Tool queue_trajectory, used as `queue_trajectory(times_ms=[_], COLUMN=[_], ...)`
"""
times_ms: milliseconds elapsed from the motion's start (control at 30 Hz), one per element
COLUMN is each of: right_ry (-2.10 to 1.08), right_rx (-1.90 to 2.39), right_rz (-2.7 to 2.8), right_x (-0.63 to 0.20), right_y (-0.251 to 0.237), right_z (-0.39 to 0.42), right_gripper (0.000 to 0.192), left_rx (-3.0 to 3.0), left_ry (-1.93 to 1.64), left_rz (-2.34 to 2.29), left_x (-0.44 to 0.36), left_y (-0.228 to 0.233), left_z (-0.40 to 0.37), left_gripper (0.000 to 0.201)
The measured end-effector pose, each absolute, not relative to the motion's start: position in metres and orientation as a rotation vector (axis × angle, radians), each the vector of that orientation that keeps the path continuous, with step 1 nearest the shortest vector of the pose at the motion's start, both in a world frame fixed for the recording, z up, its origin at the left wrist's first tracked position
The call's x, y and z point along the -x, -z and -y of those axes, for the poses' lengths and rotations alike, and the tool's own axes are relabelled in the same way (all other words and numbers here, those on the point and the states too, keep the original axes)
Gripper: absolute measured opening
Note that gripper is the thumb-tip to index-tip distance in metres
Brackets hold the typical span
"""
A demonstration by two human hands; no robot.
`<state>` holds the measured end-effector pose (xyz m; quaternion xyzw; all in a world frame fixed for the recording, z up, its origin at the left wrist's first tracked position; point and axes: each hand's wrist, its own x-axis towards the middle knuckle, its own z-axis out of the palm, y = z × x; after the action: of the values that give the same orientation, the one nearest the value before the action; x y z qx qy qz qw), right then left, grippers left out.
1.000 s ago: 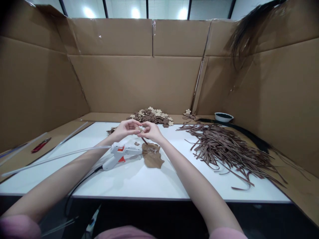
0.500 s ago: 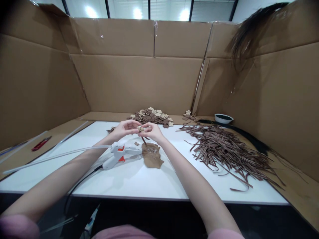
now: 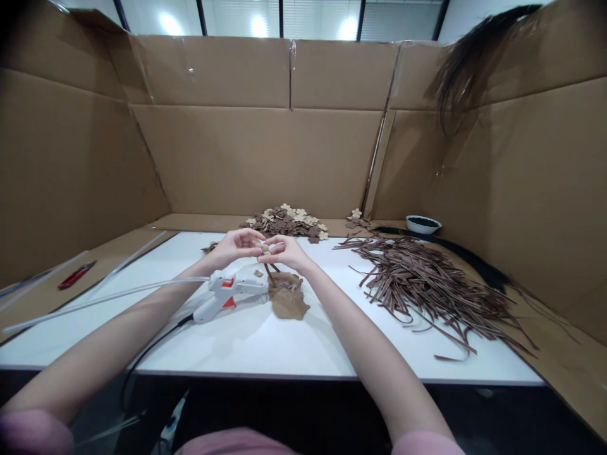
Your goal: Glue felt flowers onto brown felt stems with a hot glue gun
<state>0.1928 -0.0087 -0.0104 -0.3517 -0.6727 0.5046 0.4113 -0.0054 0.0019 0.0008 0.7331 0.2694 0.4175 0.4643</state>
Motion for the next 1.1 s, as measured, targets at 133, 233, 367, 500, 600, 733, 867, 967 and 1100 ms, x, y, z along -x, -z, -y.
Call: queue_trajectory(times_ms=[133,233,367,500,600,733,867,967,1100], right_ry=[-1.287,-1.278,-1.270,-1.268,-1.254,-1.206,-1.170,-1.142,-1.090], right_rx=[0.884,0.880,0.871,0.876,0.890,0.910,0.921,0.904,0.895], right_rz=[1.738,1.772,1.796,1.785,1.740,1.733,1.761,1.800,1.817], right_x=[-0.196,-0.197,-0.196,-0.197,-0.197,-0.196,-0.194,-0.194,-0.197], right_y=[0.011,0.013,0.016,0.012,0.005,-0.002,-0.003,-0.002,-0.002], right_z=[0.007,0.005,0.003,0.005,0.008,0.011,0.011,0.010,0.010], right_gripper=[0.052,0.049,0.046,0.049,0.055,0.058,0.056,0.056,0.051], left_rx=[-1.796,-1.793,-1.788,-1.778,-1.770,-1.787,-1.790,-1.791,-1.812], left_ry=[-1.056,-1.069,-1.081,-1.068,-1.045,-1.019,-1.024,-1.024,-1.006], left_rz=[-0.690,-0.702,-0.700,-0.696,-0.701,-0.691,-0.684,-0.683,-0.698], left_x=[0.007,0.009,0.011,0.009,0.006,0.000,-0.002,-0.002,0.001], left_y=[0.000,0.000,0.001,0.001,-0.001,-0.004,-0.006,-0.007,-0.011], left_z=[-0.004,-0.005,-0.006,-0.006,-0.004,0.000,0.002,0.003,0.005], left_gripper=[0.043,0.044,0.044,0.044,0.044,0.043,0.041,0.040,0.044])
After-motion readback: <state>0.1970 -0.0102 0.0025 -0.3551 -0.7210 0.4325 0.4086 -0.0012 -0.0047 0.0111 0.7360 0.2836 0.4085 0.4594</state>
